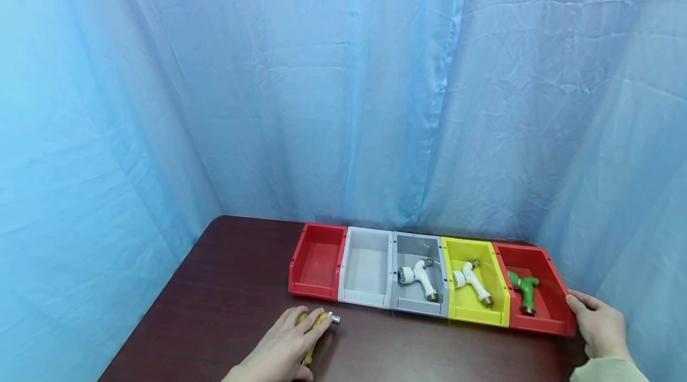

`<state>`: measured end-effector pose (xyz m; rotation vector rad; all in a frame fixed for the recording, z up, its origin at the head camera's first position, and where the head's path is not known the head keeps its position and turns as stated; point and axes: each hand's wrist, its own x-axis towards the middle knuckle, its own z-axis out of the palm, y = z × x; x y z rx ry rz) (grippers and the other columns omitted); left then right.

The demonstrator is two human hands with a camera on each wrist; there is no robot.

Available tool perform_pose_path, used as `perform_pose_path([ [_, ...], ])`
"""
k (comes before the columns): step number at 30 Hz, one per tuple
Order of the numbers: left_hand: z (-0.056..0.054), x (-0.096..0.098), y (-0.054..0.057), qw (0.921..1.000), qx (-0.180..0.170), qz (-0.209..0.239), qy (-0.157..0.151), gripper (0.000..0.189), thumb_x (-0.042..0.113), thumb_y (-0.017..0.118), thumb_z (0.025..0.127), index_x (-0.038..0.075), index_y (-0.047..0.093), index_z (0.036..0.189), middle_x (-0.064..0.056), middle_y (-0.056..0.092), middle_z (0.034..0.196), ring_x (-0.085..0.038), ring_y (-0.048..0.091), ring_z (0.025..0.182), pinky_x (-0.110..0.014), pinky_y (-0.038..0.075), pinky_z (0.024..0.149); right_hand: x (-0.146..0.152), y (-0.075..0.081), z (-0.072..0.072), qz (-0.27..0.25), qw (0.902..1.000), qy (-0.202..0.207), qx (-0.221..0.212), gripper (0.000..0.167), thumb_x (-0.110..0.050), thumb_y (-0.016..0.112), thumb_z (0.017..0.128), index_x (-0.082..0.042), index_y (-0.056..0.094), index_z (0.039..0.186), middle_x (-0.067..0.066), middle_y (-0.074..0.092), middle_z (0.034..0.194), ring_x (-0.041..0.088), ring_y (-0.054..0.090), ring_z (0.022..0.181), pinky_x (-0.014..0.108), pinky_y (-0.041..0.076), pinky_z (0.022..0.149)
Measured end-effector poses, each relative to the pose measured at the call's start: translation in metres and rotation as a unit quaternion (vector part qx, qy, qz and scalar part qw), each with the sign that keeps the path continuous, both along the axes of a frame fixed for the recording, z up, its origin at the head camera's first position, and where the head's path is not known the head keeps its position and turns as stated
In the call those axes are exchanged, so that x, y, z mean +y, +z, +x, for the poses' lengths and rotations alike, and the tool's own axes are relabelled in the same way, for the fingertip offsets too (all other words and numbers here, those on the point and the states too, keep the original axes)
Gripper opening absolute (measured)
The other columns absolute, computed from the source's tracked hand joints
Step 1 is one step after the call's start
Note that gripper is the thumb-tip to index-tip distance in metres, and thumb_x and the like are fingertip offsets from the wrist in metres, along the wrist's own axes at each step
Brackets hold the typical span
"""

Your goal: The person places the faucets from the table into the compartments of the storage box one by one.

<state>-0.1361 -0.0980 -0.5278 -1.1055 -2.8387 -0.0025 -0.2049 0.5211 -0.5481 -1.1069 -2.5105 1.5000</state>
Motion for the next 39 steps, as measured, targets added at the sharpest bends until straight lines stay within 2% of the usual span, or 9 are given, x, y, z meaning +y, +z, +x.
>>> perform_pose_path([
  [3, -0.003, 0.002, 0.002, 0.9998, 0.012, 0.014, 0.001, 0.104, 0.06, 0.093, 0.063, 0.019, 0.051, 0.149, -0.001, 0.056, 0.141, -0.026, 0.053, 0.116, -0.045, 0.049, 0.102, -0.002, 0.002, 0.001, -0.001, 1.0, -0.001, 0.004, 0.059, -0.028, 0.054, 0.107, 0.006, 0.038, 0.153, 0.038, 0.039, 0.148, 0.005, 0.057, 0.065, 0.031, 0.055, 0.051],
  [5, -0.004, 0.003, 0.004, 0.9995, 0.021, 0.025, 0.001, 0.105, 0.058, 0.094, 0.062, 0.018, 0.051, 0.149, -0.003, 0.057, 0.142, -0.027, 0.052, 0.119, -0.046, 0.048, 0.103, -0.004, 0.003, 0.002, -0.002, 0.9999, -0.008, 0.006, 0.057, -0.027, 0.055, 0.106, 0.005, 0.043, 0.151, 0.039, 0.05, 0.138, 0.005, 0.057, 0.065, 0.034, 0.057, 0.053],
  [8, -0.006, 0.005, 0.006, 0.999, 0.024, 0.036, 0.008, 0.104, 0.056, 0.094, 0.062, 0.019, 0.052, 0.149, -0.005, 0.056, 0.145, -0.029, 0.052, 0.122, -0.046, 0.049, 0.104, -0.005, 0.005, 0.002, -0.003, 0.9998, -0.011, 0.015, 0.056, -0.025, 0.056, 0.106, 0.006, 0.044, 0.15, 0.034, 0.065, 0.111, -0.003, 0.052, 0.06, 0.033, 0.057, 0.054],
  [11, -0.008, 0.007, 0.008, 0.9989, 0.012, 0.038, 0.025, 0.103, 0.055, 0.094, 0.063, 0.021, 0.051, 0.15, -0.005, 0.055, 0.148, -0.031, 0.051, 0.125, -0.046, 0.05, 0.103, -0.006, 0.005, 0.004, -0.007, 0.9997, -0.005, 0.023, 0.058, -0.024, 0.056, 0.106, 0.009, 0.04, 0.151, 0.032, 0.067, 0.101, -0.005, 0.051, 0.058, 0.032, 0.057, 0.053],
  [15, -0.012, 0.01, 0.011, 0.9982, 0.004, 0.04, 0.044, 0.105, 0.053, 0.094, 0.064, 0.022, 0.049, 0.152, -0.005, 0.053, 0.15, -0.031, 0.05, 0.127, -0.048, 0.049, 0.105, -0.008, 0.007, 0.004, -0.011, 0.9995, -0.006, 0.031, 0.058, -0.024, 0.055, 0.106, 0.009, 0.039, 0.151, 0.021, 0.069, 0.09, -0.007, 0.051, 0.058, 0.029, 0.056, 0.053],
  [20, -0.017, 0.011, 0.012, 0.9973, 0.018, 0.046, 0.054, 0.108, 0.053, 0.095, 0.064, 0.021, 0.046, 0.154, -0.005, 0.052, 0.15, -0.031, 0.048, 0.129, -0.049, 0.048, 0.106, -0.006, 0.005, 0.005, -0.016, 0.9991, -0.005, 0.04, 0.059, -0.023, 0.056, 0.105, 0.01, 0.039, 0.151, 0.001, 0.068, 0.076, -0.006, 0.053, 0.06, 0.027, 0.056, 0.052],
  [23, -0.02, 0.013, 0.014, 0.9968, 0.021, 0.047, 0.06, 0.107, 0.053, 0.094, 0.065, 0.022, 0.045, 0.155, -0.005, 0.051, 0.15, -0.031, 0.048, 0.129, -0.05, 0.048, 0.107, -0.006, 0.005, 0.005, -0.019, 0.9989, -0.007, 0.041, 0.059, -0.023, 0.056, 0.105, 0.01, 0.039, 0.151, -0.005, 0.066, 0.074, -0.005, 0.054, 0.06, 0.026, 0.055, 0.052],
  [29, -0.026, 0.017, 0.017, 0.9959, 0.024, 0.053, 0.069, 0.105, 0.052, 0.094, 0.066, 0.023, 0.045, 0.155, -0.006, 0.05, 0.151, -0.033, 0.048, 0.13, -0.052, 0.045, 0.11, -0.005, 0.006, 0.005, -0.008, 0.9995, -0.007, 0.029, 0.059, -0.025, 0.055, 0.106, 0.008, 0.039, 0.152, 0.022, 0.068, 0.092, -0.006, 0.051, 0.058, 0.028, 0.055, 0.052],
  [39, -0.036, 0.025, 0.02, 0.9942, 0.047, 0.057, 0.078, 0.105, 0.053, 0.094, 0.066, 0.023, 0.045, 0.153, -0.007, 0.049, 0.151, -0.035, 0.048, 0.131, -0.055, 0.042, 0.112, -0.003, 0.004, 0.003, -0.007, 0.9997, -0.004, 0.023, 0.059, -0.026, 0.055, 0.106, 0.008, 0.039, 0.152, 0.028, 0.067, 0.099, -0.006, 0.05, 0.059, 0.028, 0.055, 0.052],
])
